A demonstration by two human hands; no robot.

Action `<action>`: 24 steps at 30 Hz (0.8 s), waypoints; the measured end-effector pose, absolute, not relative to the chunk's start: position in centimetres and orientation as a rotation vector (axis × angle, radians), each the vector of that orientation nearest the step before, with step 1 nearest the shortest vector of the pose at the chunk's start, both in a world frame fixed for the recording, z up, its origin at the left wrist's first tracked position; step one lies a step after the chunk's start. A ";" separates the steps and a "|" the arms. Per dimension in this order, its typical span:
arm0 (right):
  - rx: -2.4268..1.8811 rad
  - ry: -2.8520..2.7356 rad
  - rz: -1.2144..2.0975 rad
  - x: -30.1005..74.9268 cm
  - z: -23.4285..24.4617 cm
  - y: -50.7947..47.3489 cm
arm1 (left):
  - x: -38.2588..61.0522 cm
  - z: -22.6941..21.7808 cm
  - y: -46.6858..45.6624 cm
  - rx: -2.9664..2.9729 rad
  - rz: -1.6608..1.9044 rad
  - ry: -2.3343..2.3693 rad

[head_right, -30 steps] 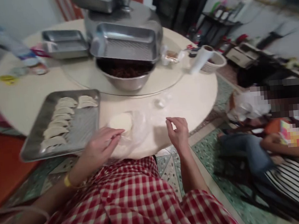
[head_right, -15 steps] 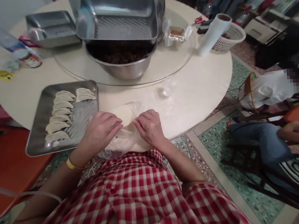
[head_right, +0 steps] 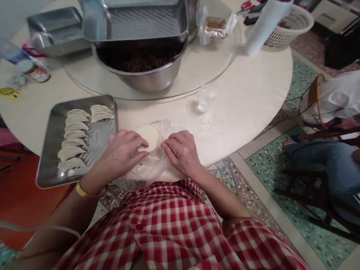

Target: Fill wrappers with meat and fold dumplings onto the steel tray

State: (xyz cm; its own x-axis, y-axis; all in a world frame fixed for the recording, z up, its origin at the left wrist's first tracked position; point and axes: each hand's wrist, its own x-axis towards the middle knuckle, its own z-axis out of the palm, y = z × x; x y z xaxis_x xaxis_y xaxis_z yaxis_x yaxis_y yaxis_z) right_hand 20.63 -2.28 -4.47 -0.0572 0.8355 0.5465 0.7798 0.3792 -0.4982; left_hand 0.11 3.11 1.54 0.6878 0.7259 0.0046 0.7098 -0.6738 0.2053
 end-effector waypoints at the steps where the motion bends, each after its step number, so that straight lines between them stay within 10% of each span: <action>1: -1.396 -1.828 0.078 20.6 -4.4 -2.3 | 0.1 1.6 3.2 2.700 0.123 1.158; 24: -1.292 -2.080 0.318 18.5 -2.7 2.2 | -0.8 2.1 3.7 2.266 0.657 1.199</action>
State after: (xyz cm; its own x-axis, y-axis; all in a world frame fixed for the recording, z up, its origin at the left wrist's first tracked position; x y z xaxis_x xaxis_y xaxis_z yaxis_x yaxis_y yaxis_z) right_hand 18.51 2.25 -2.75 -0.2946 0.8657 0.4046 0.7053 0.4827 -0.5192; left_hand -0.80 3.71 2.06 0.4981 0.8472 0.1846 0.6112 -0.4941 0.6184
